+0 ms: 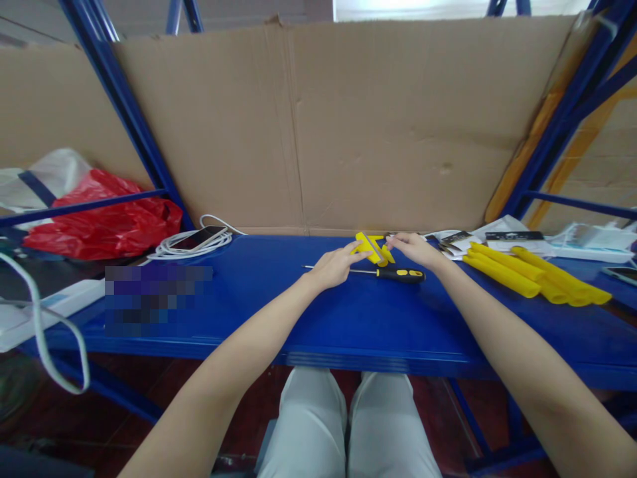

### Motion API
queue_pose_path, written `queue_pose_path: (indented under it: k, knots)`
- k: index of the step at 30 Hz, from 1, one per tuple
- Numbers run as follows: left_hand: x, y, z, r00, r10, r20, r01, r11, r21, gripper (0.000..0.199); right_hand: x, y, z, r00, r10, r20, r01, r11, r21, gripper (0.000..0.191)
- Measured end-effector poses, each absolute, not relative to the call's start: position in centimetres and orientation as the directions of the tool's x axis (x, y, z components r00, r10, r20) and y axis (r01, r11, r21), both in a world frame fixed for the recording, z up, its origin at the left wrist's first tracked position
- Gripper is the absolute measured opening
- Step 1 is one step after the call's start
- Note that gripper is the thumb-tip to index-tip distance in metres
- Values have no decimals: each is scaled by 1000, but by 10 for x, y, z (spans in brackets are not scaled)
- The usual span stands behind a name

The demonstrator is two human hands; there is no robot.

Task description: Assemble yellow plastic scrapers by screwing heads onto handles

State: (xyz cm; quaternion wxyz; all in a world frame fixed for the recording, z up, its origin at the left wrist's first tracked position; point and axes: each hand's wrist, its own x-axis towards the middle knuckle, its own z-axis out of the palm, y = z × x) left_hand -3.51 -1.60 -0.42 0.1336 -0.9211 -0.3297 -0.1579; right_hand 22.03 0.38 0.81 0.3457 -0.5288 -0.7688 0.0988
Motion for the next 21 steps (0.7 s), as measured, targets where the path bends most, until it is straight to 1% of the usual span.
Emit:
queue_pose_path:
  k: [1, 3, 6, 8, 11, 15, 18, 19, 21]
  knots:
    - [-35, -16, -5, 736, 560, 380, 646, -750, -146, 63, 214, 2, 9, -213, 887, 409, 718, 426, -551, 35]
    - [-34, -16, -5, 745, 549, 380, 635, -757, -152, 64, 203, 0, 8, -225, 901, 372, 677, 419, -605, 27]
    - [-33, -16, -6, 756, 531, 382, 619, -769, -157, 65, 195, -1, 6, -244, 908, 340, 645, 414, -643, 15]
    - [-33, -16, -6, 757, 529, 384, 616, -773, -150, 64, 194, -2, 5, -241, 915, 324, 630, 402, -665, 13]
    - [-33, -15, -6, 755, 520, 399, 611, -780, -139, 64, 195, -3, 8, -169, 935, 310, 612, 347, -711, 13]
    - [-34, -16, -5, 754, 514, 408, 607, -783, -136, 63, 208, -7, 19, -31, 934, 356, 583, 306, -752, 15]
    - [-34, -18, -4, 750, 536, 388, 621, -772, -134, 63, 230, -9, 27, 148, 920, 363, 646, 188, -740, 19]
    - [-34, -19, -3, 748, 542, 383, 625, -769, -133, 63, 240, -9, 29, 206, 916, 345, 686, 116, -718, 19]
    - [-34, -20, -3, 747, 546, 378, 627, -768, -130, 63, 260, -9, 29, 348, 890, 296, 752, -76, -655, 19]
